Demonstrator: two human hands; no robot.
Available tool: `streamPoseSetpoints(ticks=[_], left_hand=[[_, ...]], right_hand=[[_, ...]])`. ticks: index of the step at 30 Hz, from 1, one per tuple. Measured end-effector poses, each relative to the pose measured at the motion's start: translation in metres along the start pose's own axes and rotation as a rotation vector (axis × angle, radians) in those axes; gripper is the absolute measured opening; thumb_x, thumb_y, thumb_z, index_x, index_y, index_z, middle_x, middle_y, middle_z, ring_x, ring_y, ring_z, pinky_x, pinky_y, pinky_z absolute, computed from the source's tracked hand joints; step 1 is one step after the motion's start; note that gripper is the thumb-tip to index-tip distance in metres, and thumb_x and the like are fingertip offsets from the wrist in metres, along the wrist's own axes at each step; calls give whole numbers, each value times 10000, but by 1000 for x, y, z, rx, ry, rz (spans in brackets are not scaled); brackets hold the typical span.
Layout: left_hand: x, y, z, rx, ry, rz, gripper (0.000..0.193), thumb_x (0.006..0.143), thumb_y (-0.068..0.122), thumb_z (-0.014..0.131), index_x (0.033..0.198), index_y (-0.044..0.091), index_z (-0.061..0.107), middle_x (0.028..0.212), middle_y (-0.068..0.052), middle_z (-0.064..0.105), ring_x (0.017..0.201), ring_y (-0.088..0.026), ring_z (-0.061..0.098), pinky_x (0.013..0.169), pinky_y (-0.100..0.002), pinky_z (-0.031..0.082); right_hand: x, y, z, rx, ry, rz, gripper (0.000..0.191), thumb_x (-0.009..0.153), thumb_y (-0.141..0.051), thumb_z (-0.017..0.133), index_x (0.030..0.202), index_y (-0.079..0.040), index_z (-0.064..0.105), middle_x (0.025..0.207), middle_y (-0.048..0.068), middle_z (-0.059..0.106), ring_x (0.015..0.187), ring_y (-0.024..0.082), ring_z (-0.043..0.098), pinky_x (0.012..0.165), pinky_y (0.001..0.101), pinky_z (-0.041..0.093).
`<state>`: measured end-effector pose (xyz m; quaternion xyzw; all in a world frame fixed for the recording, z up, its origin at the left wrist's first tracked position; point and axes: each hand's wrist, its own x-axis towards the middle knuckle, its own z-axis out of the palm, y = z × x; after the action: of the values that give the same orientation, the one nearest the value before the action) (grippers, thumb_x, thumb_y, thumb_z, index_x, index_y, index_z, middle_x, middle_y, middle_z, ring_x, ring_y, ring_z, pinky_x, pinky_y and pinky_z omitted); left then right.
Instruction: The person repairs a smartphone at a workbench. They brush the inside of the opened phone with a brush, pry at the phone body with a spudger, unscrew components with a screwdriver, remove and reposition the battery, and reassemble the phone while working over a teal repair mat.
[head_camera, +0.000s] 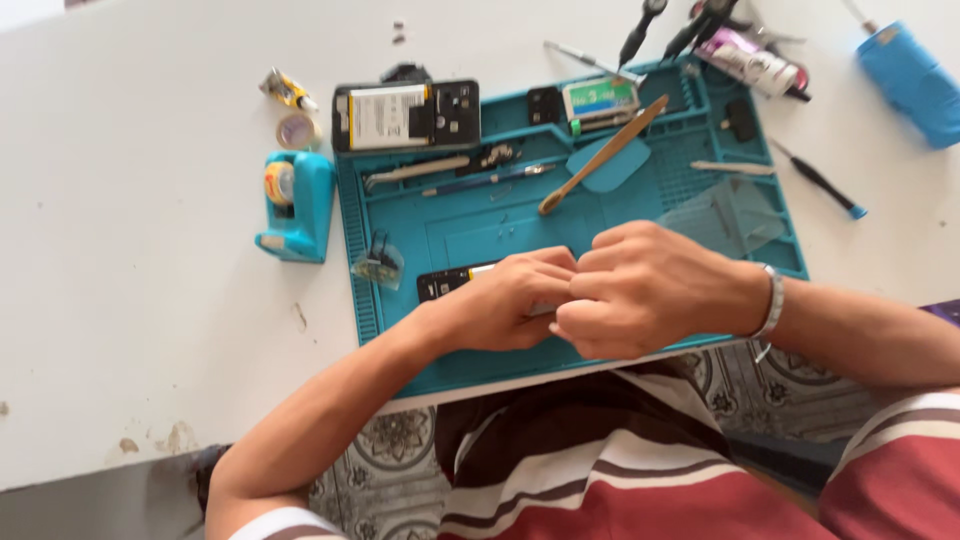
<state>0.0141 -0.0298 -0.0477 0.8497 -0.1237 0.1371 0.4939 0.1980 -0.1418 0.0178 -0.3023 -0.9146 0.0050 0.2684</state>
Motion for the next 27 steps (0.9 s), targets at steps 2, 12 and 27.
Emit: streamPoseSetpoints(ticks=[2,12,27], left_hand=[[0,1,1,-17,40,-65,213,805,50,750,1011,54,696,942,-88,686,969,-285,642,851,-390,550],[3,-5,2,30,101,-71,293,816,223,855,895,55,628,890,-103,667,892,-295,641,764,-390,534],[4,-6,-2,-277,148,-106,478,756,358,912,659,106,518,1042,-63,728,1032,-200,648,830,-357,525]], right_hand=[[5,-2,0,-34,2,32,431,863,-209,757,627,-132,405,553,-6,418,475,206,475,463,364,390],[-19,-31,-3,123,61,274,177,907,-116,754,1008,-18,646,820,53,634,714,206,605,645,354,486],[-44,-32,75,482,743,380,295,863,-162,861,933,-84,585,956,95,723,935,193,624,884,370,489]])
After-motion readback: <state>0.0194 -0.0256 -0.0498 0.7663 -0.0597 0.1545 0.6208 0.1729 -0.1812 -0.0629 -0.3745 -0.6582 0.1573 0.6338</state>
